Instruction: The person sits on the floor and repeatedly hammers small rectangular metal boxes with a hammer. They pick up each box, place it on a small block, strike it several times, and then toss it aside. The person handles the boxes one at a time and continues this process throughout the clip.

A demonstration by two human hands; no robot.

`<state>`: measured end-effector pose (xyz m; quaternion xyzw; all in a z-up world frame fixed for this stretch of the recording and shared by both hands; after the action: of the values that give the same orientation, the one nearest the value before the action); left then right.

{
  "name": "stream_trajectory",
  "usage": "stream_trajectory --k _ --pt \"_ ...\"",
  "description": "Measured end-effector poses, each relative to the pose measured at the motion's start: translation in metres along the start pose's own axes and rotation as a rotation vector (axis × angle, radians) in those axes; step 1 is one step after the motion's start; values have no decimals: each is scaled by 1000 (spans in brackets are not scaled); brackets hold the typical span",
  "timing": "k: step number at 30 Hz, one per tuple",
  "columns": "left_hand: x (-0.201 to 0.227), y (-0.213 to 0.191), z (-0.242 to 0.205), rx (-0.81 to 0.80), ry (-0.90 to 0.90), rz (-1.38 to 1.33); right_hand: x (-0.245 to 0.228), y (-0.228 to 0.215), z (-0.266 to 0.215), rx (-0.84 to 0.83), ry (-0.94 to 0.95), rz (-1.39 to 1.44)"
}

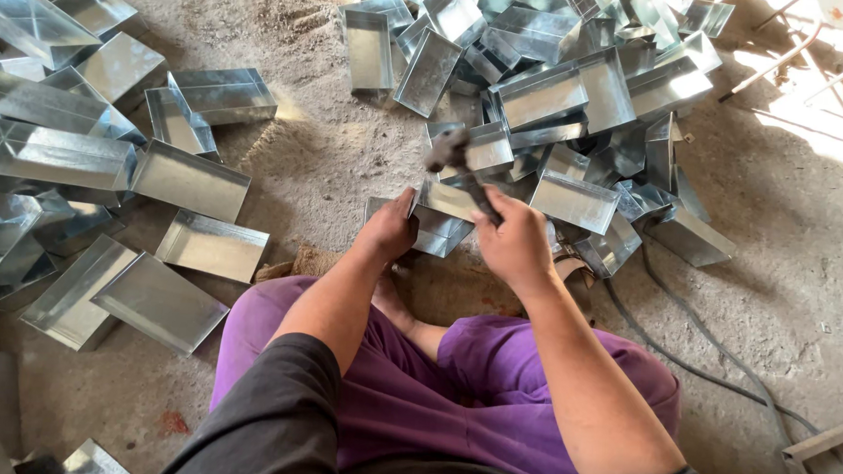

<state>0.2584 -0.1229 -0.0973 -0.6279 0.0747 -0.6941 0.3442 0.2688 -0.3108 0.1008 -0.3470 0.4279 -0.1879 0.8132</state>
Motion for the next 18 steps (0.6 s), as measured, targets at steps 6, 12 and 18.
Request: stream_trajectory --k 6,12,18 --pt "-4 -4 3 20 20 -21 40 -36 -18 17 238 25" --pt "17 -30 12 -43 -170 24 108 -28 -63 10 303 156" --pt "17 -48 27 -141 -76 473 150 6 -91 -99 689 250"
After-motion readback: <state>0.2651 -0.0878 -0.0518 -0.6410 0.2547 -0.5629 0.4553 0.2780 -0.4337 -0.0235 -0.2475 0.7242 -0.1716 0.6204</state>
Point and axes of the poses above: each hand's wrist, its own z-axis towards the middle knuckle, its own y-axis out of the palm, x = y × z, the point moved 5 cm from there along z, towards the middle knuckle, and after that the axes turned 7 degrees about x, right-handed, at the moved point
